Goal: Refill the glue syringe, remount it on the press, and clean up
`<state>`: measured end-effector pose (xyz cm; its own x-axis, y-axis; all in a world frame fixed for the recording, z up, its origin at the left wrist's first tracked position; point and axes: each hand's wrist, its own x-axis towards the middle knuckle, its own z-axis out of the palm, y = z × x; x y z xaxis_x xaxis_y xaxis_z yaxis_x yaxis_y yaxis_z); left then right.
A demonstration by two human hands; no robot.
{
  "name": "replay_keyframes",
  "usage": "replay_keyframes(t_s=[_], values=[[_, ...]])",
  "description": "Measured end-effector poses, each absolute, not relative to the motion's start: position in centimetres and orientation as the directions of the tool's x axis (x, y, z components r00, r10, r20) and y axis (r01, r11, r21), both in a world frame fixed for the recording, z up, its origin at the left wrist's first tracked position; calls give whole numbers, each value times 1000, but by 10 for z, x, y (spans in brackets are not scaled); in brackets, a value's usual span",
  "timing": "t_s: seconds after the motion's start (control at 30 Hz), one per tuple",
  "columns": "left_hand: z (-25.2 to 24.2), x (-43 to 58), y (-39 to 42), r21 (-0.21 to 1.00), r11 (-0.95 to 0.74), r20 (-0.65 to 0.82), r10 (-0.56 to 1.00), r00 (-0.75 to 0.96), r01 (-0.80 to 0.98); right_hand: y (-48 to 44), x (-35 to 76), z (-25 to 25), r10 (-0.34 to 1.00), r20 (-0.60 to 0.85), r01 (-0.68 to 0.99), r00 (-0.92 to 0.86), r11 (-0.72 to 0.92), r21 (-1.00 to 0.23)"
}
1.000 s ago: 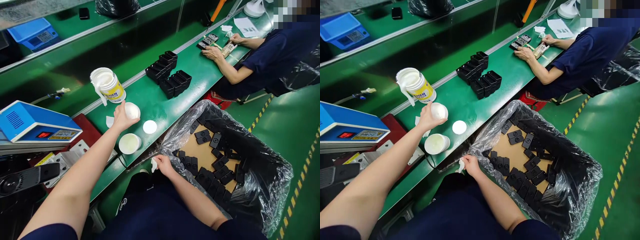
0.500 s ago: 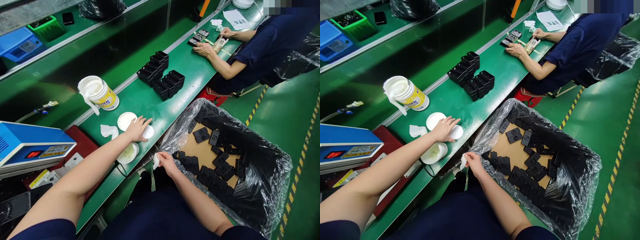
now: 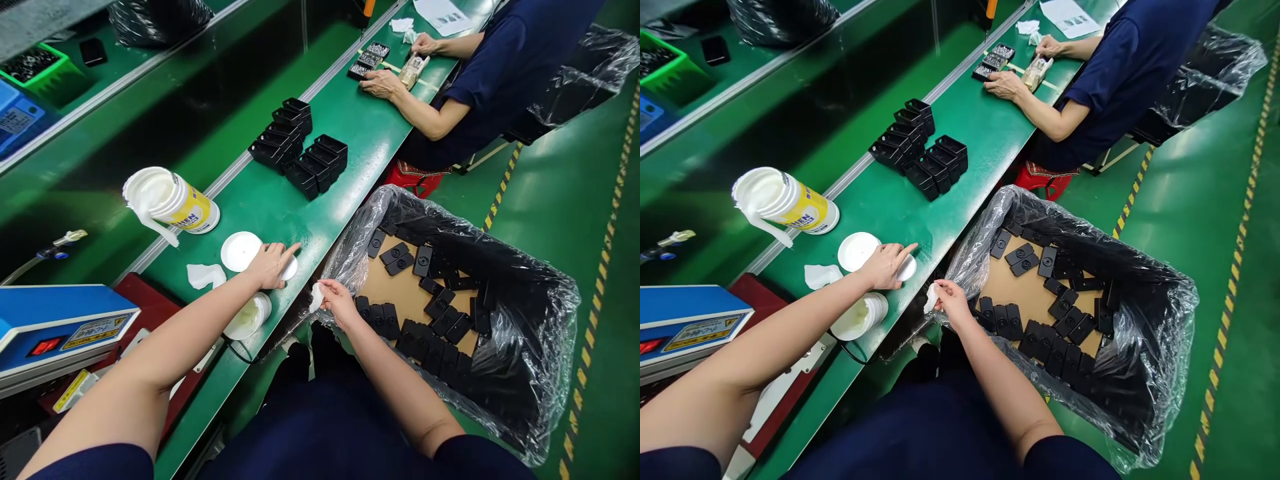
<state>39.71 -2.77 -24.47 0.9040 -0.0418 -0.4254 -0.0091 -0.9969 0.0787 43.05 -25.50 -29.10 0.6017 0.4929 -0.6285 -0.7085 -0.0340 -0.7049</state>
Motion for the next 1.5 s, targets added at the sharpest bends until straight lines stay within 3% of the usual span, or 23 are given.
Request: replay_keyframes(t_s=[0.27,0.47,0.7,0.97,1.13,1.33,1.5], values=[[-239,402,-30,118,-991,-523,-4,852,68,-238,444,-294,519,-652,-756,553,-17,-655],[-235,409,-26,304,-902,-555,93,826,306,-235,446,-292,571,-657,-791,492,-23,-612],[-214,402,-30,598,-738,-378,86,922,314,-219,447,-266,706,-579,-804,409,-21,-594],[-189,359,-40,793,-571,-129,185,974,213,-199,441,-208,770,-434,-584,467,-101,-806],[-182,334,-43,851,-495,-9,317,948,174,-183,433,-189,791,-436,-577,430,-131,-806],[-172,308,-42,860,-446,12,504,864,248,-160,425,-186,839,-446,-610,310,-185,-770],[-163,282,-43,812,-514,90,579,810,277,-141,421,-176,892,-425,-462,155,-315,-829]])
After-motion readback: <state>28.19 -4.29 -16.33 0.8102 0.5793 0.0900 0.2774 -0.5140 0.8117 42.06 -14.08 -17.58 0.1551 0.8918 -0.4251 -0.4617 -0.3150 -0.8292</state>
